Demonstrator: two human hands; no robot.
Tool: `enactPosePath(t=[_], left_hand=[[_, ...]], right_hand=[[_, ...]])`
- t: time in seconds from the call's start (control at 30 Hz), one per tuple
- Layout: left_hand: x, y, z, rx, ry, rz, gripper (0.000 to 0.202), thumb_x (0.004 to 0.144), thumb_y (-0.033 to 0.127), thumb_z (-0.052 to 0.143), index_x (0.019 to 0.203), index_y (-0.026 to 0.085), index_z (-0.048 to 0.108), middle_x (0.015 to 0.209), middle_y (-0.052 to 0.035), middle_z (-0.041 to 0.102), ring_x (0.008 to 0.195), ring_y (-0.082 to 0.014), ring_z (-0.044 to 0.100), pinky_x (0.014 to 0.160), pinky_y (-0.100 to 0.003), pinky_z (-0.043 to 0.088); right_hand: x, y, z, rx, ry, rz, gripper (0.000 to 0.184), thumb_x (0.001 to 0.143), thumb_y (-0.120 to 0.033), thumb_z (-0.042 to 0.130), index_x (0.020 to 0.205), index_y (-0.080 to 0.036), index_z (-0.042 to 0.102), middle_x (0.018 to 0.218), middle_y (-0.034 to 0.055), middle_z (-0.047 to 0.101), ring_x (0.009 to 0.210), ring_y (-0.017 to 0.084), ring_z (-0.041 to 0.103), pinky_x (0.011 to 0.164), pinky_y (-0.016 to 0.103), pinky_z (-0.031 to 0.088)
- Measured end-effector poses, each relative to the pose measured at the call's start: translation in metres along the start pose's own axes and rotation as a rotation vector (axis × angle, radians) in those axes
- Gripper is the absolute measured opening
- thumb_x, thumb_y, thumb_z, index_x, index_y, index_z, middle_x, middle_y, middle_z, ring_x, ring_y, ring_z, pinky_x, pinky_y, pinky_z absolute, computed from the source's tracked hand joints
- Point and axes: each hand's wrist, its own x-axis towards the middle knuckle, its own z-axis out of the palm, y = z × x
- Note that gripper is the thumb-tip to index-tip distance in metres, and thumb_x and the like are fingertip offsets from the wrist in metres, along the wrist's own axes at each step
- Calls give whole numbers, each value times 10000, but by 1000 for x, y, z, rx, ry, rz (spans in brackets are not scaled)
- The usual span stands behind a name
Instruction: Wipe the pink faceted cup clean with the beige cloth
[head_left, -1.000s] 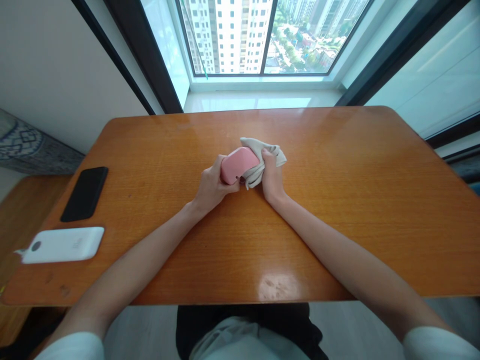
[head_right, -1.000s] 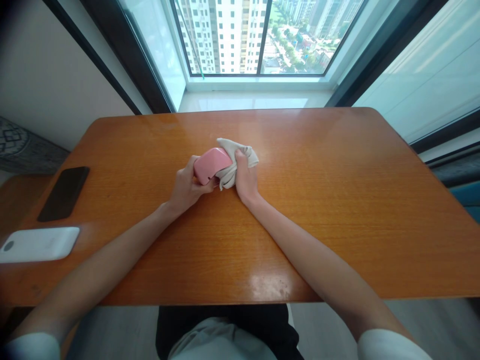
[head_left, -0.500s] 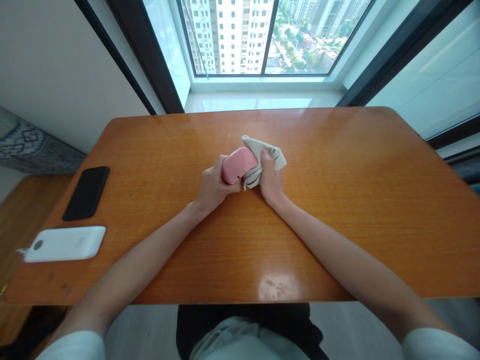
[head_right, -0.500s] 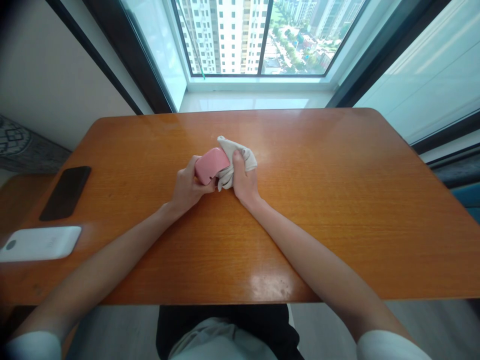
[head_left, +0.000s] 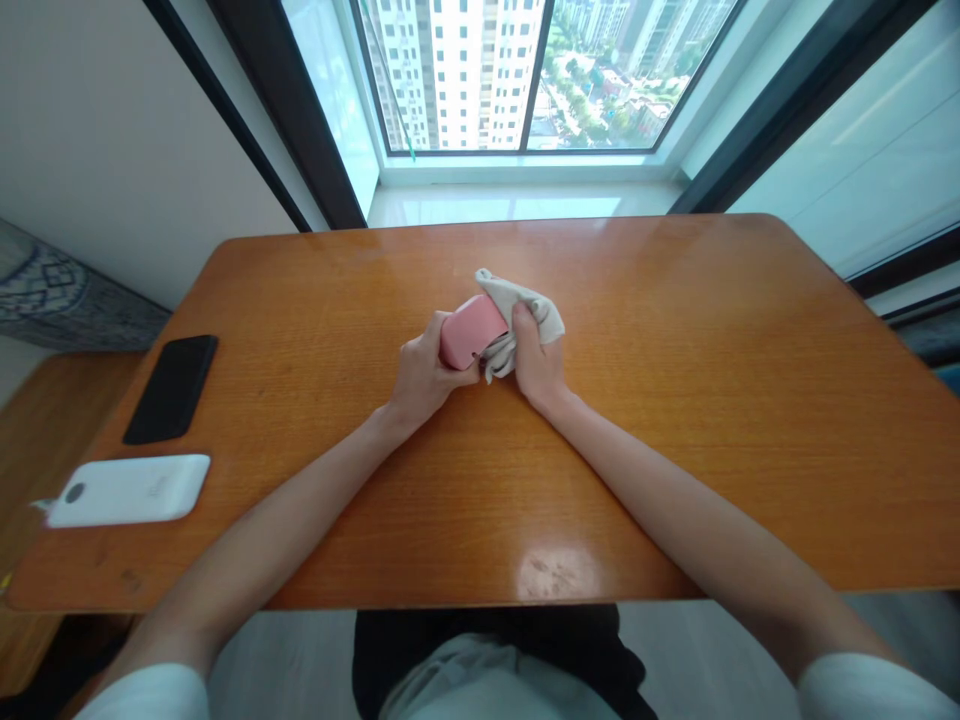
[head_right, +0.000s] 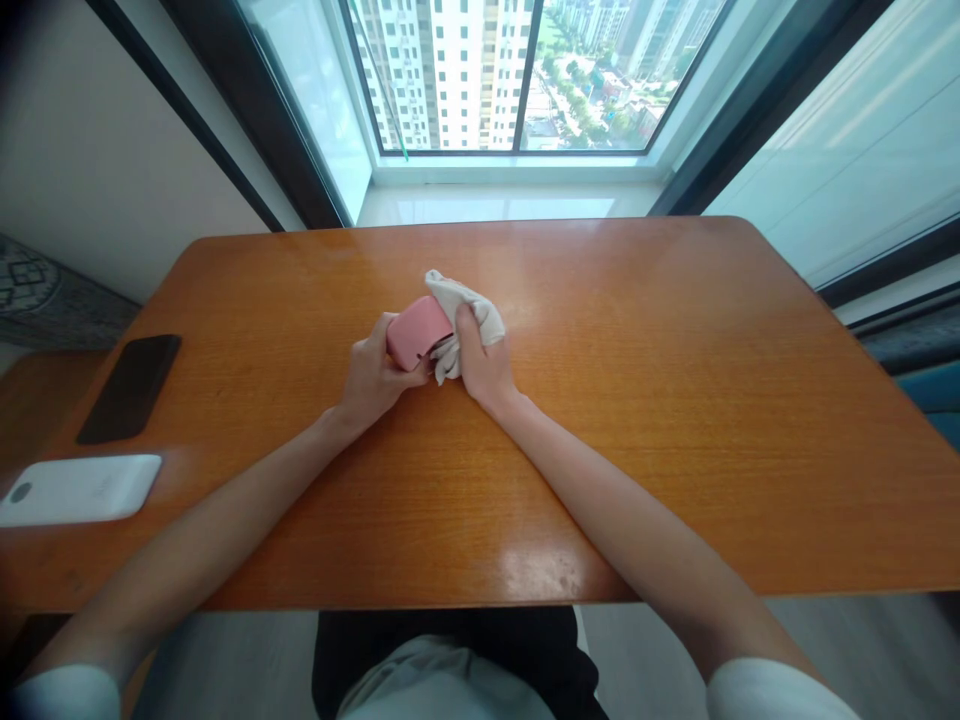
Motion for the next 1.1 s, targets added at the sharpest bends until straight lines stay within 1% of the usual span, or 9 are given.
enactPosePath(t=[0.07, 0.27, 0.43, 0.5, 0.7, 0.77, 0.93, 1.0, 1.1], left_hand=[[0, -1, 0, 1, 6, 3, 415, 773, 329, 874, 1093, 247, 622, 751, 80, 618, 602, -105, 504, 594, -250, 384], [-1, -5, -3, -57, -45, 33, 401, 855, 451, 870, 1051, 251, 583, 743, 54, 655, 586, -136, 564, 565, -274, 394], [0, 1, -1, 19, -1, 12, 410, 785, 333, 888, 1088, 244, 626, 753, 75, 634, 600, -110, 530, 595, -247, 406], [-1, 1, -1, 34, 11, 11, 416, 779, 308, 884, 1106, 242, 635, 764, 74, 640, 609, -107, 535, 603, -245, 413], [-2, -8, -2, -85, -45, 51, 424, 884, 511, 871, 1033, 266, 559, 748, 45, 663, 582, -143, 569, 556, -288, 417], [-1, -6, -2, -69, -39, 38, 428, 873, 510, 878, 1025, 269, 559, 737, 50, 648, 580, -145, 565, 559, -291, 413], [-1, 0, -1, 47, 11, 23, 447, 800, 386, 903, 1128, 246, 634, 802, 49, 690, 630, -126, 590, 608, -259, 427], [-2, -3, 1, 55, 9, 33, 461, 808, 408, 896, 1155, 244, 641, 807, 48, 707, 632, -127, 604, 607, -255, 436], [-4, -13, 3, 55, -1, 43, 357, 908, 505, 822, 1075, 243, 645, 751, 36, 699, 600, -143, 622, 576, -278, 431]], right_hand=[[-2, -1, 1, -12, 3, 6, 523, 1196, -604, 412, 1520, -371, 750, 1565, 40, 793, 1515, 274, 722, 1346, 558, 558], [-11, -21, -2, -359, -242, -451, 507, 1119, -655, 584, 1562, -451, 721, 1697, -13, 689, 1692, 376, 536, 1491, 693, 272], [-1, -6, -1, -106, -21, -64, 535, 1201, -585, 405, 1560, -351, 724, 1622, 62, 752, 1578, 287, 667, 1379, 570, 516], [-2, -4, 0, -66, 26, -1, 539, 1209, -575, 381, 1556, -348, 725, 1596, 67, 770, 1528, 274, 709, 1354, 556, 547], [-13, -22, 0, -376, -225, -465, 540, 1133, -632, 578, 1622, -423, 674, 1744, 18, 646, 1711, 369, 510, 1498, 684, 249], [-11, -20, -1, -374, -229, -445, 537, 1139, -630, 564, 1622, -422, 673, 1742, 12, 649, 1705, 354, 520, 1495, 665, 273], [-5, -5, 2, -155, 15, -41, 540, 1222, -541, 340, 1607, -370, 678, 1648, 34, 738, 1528, 245, 704, 1321, 506, 575], [-9, -10, 3, -177, 8, -73, 540, 1218, -545, 352, 1626, -377, 663, 1660, 38, 729, 1564, 261, 677, 1347, 533, 548], [-17, -25, 3, -345, -197, -334, 539, 1160, -604, 519, 1645, -411, 653, 1724, 16, 669, 1709, 352, 515, 1478, 676, 311]])
